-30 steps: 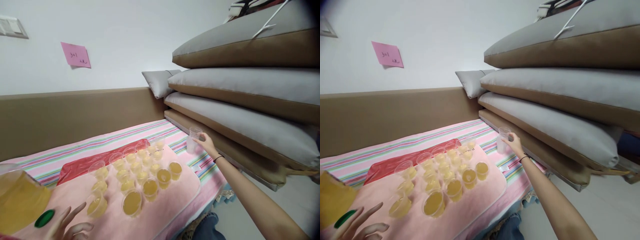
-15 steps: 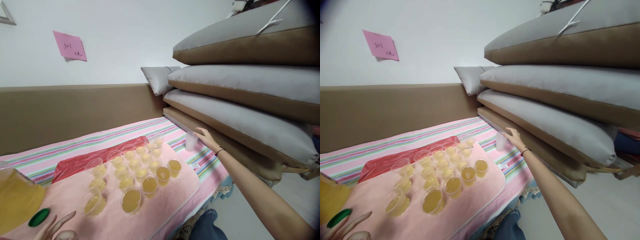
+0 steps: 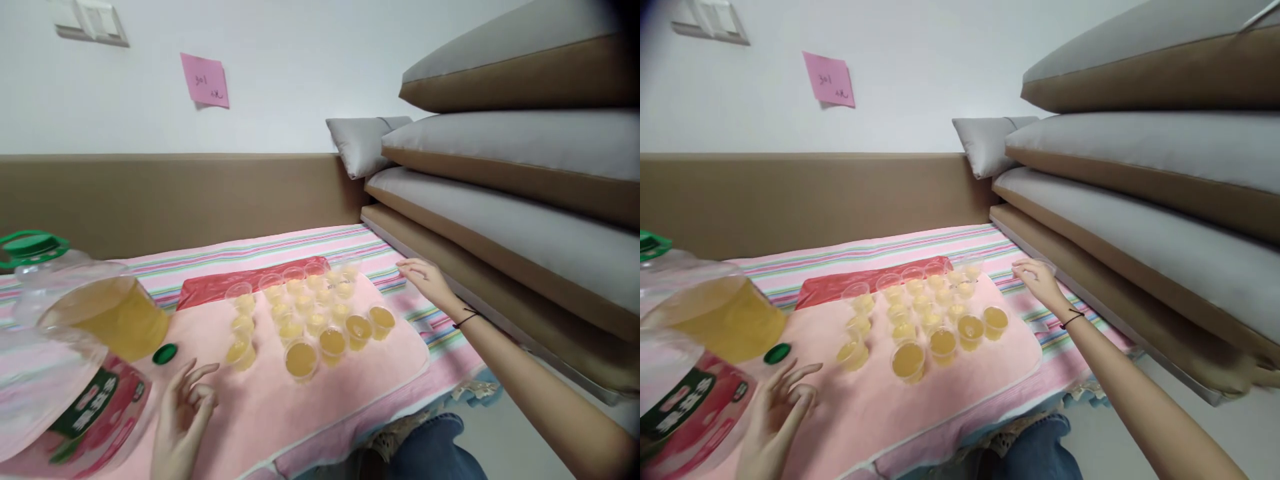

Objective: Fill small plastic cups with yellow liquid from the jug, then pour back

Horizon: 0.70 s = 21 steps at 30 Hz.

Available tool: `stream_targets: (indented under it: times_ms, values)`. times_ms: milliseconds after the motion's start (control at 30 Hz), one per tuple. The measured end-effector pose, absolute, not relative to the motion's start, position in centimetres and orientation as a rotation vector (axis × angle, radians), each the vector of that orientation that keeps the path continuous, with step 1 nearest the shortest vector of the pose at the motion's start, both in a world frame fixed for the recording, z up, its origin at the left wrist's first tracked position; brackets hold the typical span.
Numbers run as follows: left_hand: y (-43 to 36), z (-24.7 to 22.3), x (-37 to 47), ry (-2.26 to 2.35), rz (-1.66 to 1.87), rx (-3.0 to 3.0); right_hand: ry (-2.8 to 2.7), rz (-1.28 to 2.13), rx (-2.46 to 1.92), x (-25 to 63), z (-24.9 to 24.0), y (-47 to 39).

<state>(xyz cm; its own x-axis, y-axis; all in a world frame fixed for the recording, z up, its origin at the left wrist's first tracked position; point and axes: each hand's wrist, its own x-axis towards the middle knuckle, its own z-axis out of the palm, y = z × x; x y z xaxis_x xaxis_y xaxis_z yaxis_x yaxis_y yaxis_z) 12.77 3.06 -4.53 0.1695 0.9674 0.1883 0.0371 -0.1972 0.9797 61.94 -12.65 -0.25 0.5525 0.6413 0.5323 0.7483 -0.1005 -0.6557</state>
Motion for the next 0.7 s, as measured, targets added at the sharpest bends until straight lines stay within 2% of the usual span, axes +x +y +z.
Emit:
stream_targets:
  times_ms: [233,400,533,700]
  values:
    - [3.1,-6.3,13.4,1.209,1.347,1.764,-1.309,0.052,-1.577,49.9,1.9,-12.5]
    - [4.1,-7.7,15.4,1.132,1.264,1.771,-1.360,0.278,-1.326,38.6,3.7,-13.0]
    - [5.5,-8.4,16.9,0.989,1.244,1.609,-1.685,0.879,-0.971,30.1,-0.3,-12.4]
    - [6.4,-8.6,17.7,0.975,1.257,1.562,-1.910,1.153,-0.735,24.1,-9.3,-11.3]
